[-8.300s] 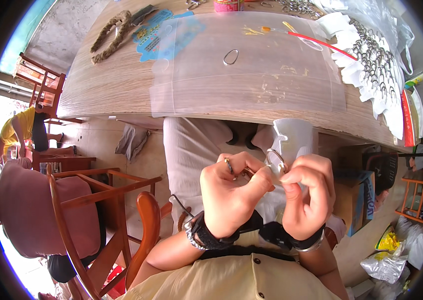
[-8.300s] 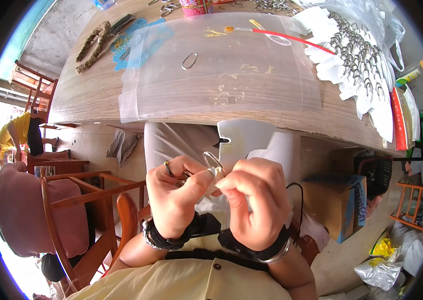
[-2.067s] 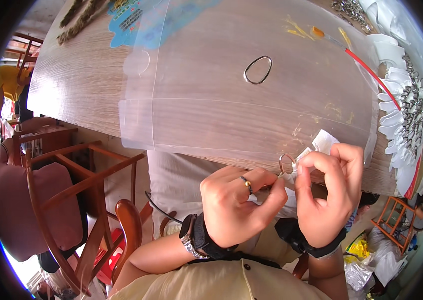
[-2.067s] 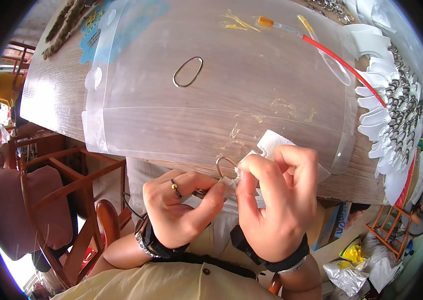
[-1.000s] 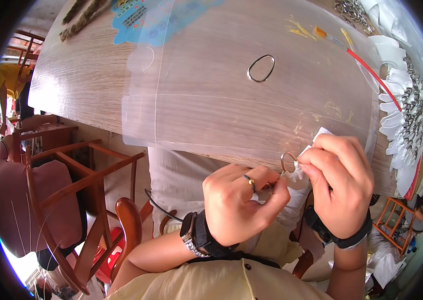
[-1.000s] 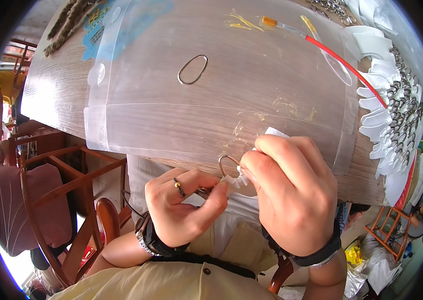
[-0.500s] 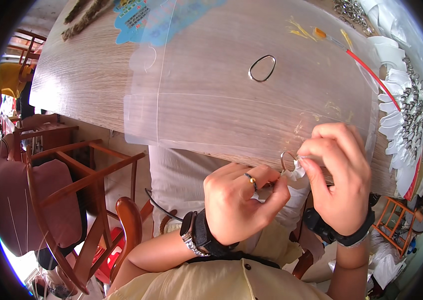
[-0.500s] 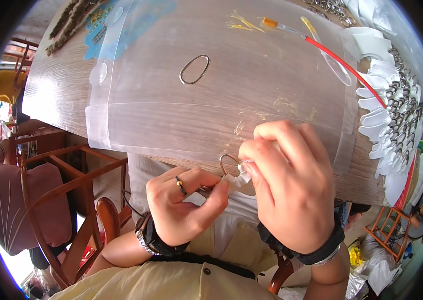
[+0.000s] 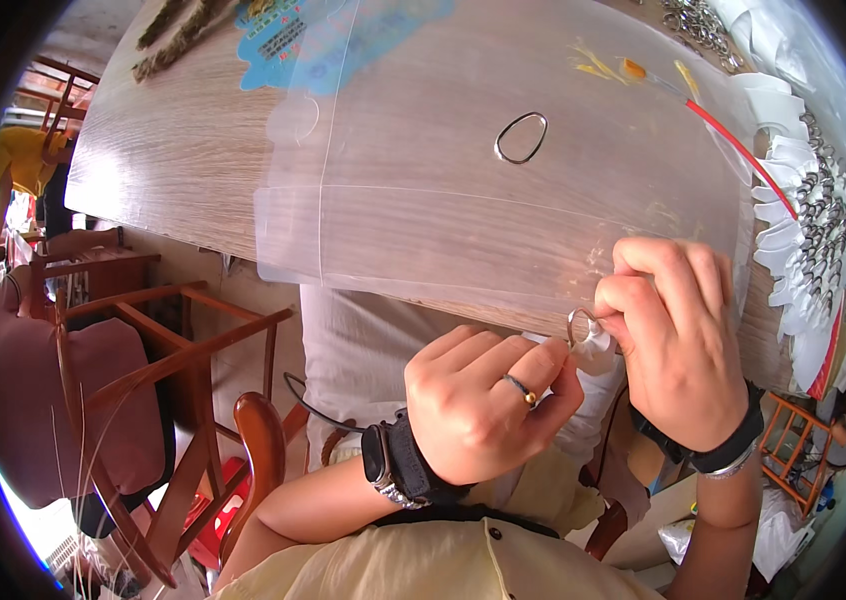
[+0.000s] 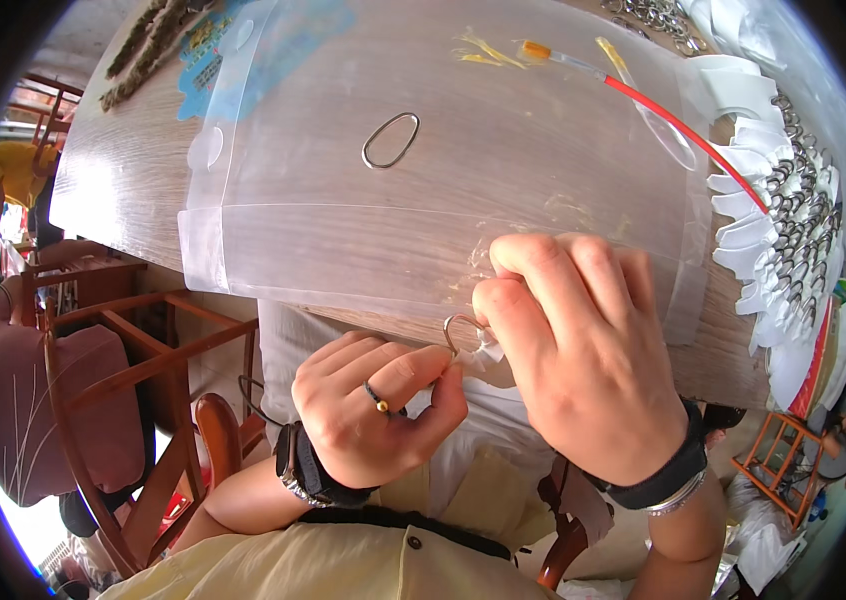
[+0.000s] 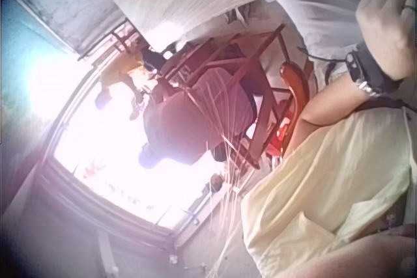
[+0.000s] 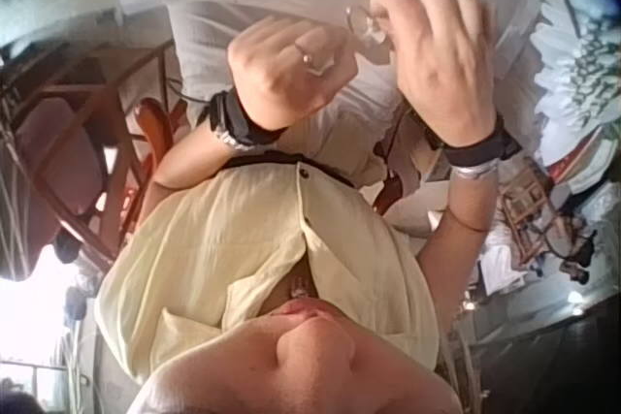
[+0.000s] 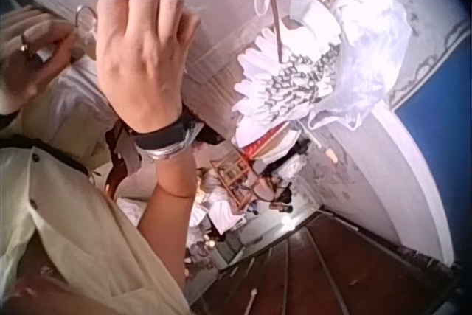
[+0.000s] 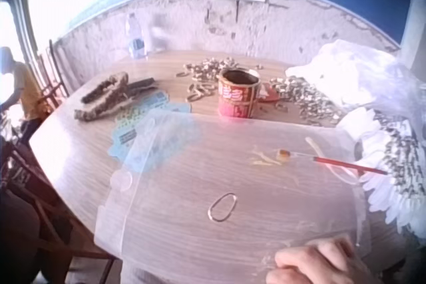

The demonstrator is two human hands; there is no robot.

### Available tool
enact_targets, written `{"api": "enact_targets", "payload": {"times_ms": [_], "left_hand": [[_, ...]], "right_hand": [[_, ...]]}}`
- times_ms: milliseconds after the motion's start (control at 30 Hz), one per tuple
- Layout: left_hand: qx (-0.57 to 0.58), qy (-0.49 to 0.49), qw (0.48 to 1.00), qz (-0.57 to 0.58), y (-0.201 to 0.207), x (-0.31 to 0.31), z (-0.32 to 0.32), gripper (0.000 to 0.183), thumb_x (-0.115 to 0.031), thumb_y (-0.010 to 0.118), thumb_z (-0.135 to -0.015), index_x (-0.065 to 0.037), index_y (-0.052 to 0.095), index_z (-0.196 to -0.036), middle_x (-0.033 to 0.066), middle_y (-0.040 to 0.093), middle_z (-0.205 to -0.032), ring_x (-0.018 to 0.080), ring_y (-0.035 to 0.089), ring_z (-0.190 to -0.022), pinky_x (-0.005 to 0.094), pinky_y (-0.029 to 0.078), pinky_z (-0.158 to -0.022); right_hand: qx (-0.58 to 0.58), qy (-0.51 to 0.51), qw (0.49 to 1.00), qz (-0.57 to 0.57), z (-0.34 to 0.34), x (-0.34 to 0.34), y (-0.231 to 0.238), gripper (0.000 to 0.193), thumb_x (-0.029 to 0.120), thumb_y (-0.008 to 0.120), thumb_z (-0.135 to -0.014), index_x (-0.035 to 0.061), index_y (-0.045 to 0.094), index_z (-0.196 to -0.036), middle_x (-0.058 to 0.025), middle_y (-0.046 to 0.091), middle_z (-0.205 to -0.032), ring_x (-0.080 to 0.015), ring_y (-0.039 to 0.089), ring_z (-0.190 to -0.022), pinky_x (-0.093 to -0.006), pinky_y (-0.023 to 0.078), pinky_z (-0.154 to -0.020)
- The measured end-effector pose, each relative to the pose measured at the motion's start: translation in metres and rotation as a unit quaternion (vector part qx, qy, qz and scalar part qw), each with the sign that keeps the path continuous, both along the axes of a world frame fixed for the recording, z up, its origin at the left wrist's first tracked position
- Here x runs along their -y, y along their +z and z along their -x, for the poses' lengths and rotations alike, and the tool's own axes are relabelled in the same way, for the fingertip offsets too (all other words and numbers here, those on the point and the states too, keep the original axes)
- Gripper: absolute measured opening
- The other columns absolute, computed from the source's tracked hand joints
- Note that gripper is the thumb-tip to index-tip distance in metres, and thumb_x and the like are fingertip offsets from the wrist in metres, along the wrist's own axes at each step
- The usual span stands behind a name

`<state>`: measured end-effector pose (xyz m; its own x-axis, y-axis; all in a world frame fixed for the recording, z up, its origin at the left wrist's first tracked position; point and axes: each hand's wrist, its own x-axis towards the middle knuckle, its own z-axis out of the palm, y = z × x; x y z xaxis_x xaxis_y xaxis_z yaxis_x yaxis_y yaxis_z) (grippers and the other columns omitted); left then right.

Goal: Applying glue to a white shoe component with a brush and attaching metal eyelet rings.

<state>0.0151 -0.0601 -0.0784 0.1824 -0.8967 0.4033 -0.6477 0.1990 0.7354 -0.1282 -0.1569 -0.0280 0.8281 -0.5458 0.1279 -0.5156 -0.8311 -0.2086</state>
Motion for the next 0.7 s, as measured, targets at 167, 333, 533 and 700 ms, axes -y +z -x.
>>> {"api": "enact_targets", "payload": {"times_ms": [167, 333, 533, 700], "left_hand": [[0.024, 0.004, 0.999, 0.033, -0.002, -0.001, 0.003, 0.019, 0.002, 0.072, -0.061, -0.008, 0.064, -0.076, 0.0018, 0.061, -0.06, 0.017, 0.055, -0.048, 0.026, 0.042, -0.048], [0.014, 0.003, 1.0, 0.012, 0.006, -0.003, 0.004, 0.019, 0.002, 0.073, -0.064, -0.005, 0.067, -0.081, 0.0043, 0.064, -0.065, 0.0175, 0.057, -0.051, 0.0266, 0.043, -0.052], [-0.004, 0.008, 1.0, 0.014, 0.013, -0.002, 0.006, 0.02, 0.003, 0.072, -0.065, -0.003, 0.069, -0.084, 0.006, 0.067, -0.068, 0.0184, 0.06, -0.055, 0.0271, 0.044, -0.054], [0.004, -0.002, 1.0, 0.022, 0.02, -0.002, 0.005, 0.02, 0.004, 0.072, -0.064, -0.005, 0.069, -0.081, 0.0045, 0.066, -0.068, 0.0174, 0.06, -0.057, 0.0266, 0.045, -0.058]], "right_hand": [[0.052, 0.031, 0.997, 0.044, 0.013, -0.001, -0.004, 0.012, 0.011, 0.059, -0.077, 0.0074, 0.057, -0.088, -0.003, 0.057, -0.099, -0.021, 0.053, -0.087, -0.0349, 0.038, -0.075], [0.116, 0.046, 0.989, 0.085, 0.023, -0.006, -0.008, 0.017, 0.008, 0.062, -0.073, 0.0055, 0.058, -0.089, -0.0044, 0.061, -0.094, -0.0203, 0.055, -0.078, -0.0324, 0.04, -0.069], [0.15, 0.025, 0.985, 0.083, 0.025, -0.013, -0.002, 0.024, 0.005, 0.065, -0.067, 0.0046, 0.063, -0.091, -0.003, 0.06, -0.09, -0.02, 0.054, -0.076, -0.0314, 0.039, -0.068], [0.128, 0.01, 0.99, 0.059, 0.028, -0.017, 0.014, 0.028, 0.003, 0.069, -0.061, 0.0072, 0.066, -0.088, -0.0023, 0.058, -0.089, -0.0204, 0.052, -0.078, -0.0332, 0.039, -0.07]]}}
